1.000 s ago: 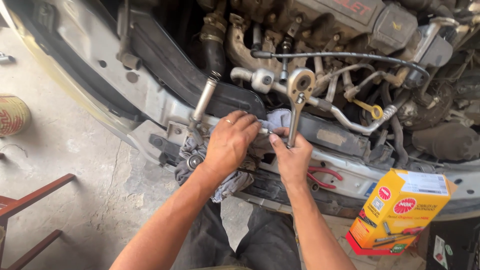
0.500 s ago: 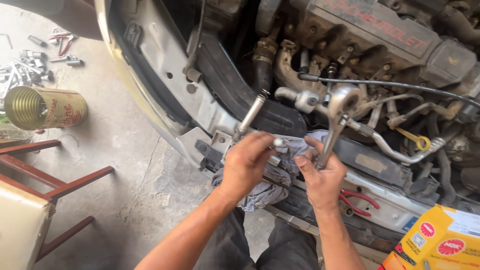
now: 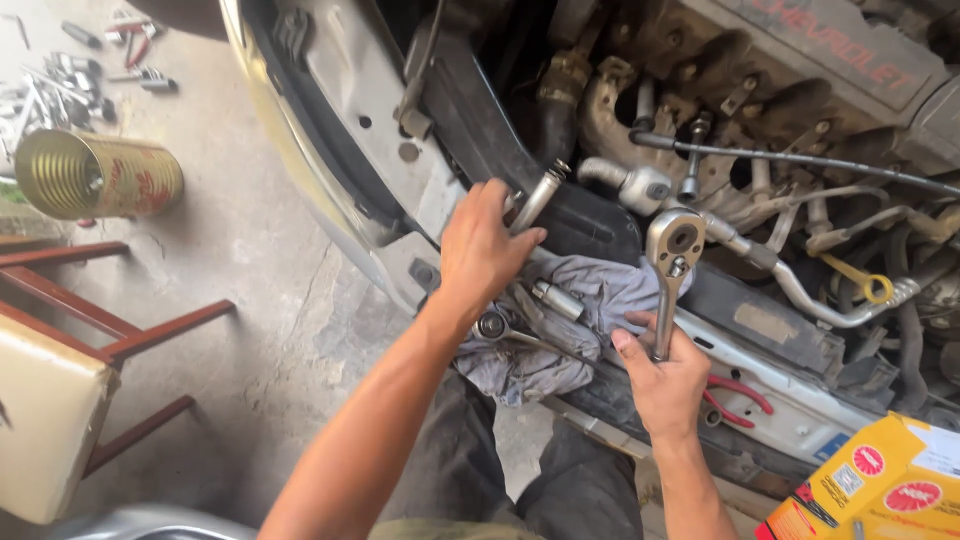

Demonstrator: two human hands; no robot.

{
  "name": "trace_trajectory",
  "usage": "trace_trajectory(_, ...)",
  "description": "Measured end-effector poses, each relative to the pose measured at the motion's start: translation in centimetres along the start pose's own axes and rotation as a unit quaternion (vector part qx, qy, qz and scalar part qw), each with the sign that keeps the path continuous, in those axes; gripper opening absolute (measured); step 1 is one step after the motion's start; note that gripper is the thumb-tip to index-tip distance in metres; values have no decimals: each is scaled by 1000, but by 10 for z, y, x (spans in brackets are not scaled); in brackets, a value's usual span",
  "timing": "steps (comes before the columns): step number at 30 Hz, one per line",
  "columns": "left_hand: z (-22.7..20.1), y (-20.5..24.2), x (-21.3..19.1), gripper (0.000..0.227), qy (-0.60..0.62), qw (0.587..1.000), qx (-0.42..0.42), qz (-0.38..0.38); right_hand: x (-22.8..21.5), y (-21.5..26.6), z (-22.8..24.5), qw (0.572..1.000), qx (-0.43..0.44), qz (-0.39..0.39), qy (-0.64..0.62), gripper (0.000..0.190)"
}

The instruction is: Replacing spark plugs in a car engine using a ratchet and socket set.

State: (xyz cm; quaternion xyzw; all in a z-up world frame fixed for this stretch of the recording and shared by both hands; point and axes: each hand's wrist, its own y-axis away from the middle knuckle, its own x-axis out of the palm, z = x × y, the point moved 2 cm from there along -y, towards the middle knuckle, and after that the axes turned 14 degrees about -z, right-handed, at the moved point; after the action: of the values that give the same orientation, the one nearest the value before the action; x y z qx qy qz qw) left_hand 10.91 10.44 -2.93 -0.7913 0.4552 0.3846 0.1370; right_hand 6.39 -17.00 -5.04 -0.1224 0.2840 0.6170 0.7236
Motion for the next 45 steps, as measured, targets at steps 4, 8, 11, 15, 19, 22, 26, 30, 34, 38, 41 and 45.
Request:
trace_trajectory(4,11,-9,27,51,-106,992,68,8,-6,4,18,999,34,21,34,26)
trace_trajectory(8,8,-8,14,31,-25,996,-81,10,-11,6,16,996,67,27,43,29)
trace_trajectory(11,12,-1,-5,39,91,978,-184,-38,-19,14,-2,994,67,14,83,31)
trace_trajectory(15,18,8,-20,45,154,949,-255,-108,-34,25,-33,991,18,16,129,35)
trace_trajectory(19,9,5,-29,45,198,934,-264,-136,-38,35,-49,994,-28,6,110,33)
trace_trajectory(22,2,-4,-31,46,277,893,-312,-169,-36,31,-59,988,-82,-25,129,41)
trace_trajectory(26,-10,-3,-42,49,329,877,-313,-158,-38,33,-64,988,-23,-10,150,35)
trace_trajectory(30,-15,-1,-46,48,341,874,-307,-161,-41,26,-76,984,-32,-12,172,21)
trace_trajectory(34,-5,-5,-59,46,399,841,-333,-150,-44,35,-64,984,-25,-62,165,21)
trace_trajectory(38,23,-10,-41,42,255,924,-205,-199,-72,42,-35,959,-176,-123,187,27)
trace_trajectory(41,25,-37,-67,48,346,895,-159,-234,-42,31,35,965,-237,-112,29,19)
trace_trajectory(45,43,-94,-104,48,360,883,-132,-272,12,18,84,970,-235,-39,-43,13)
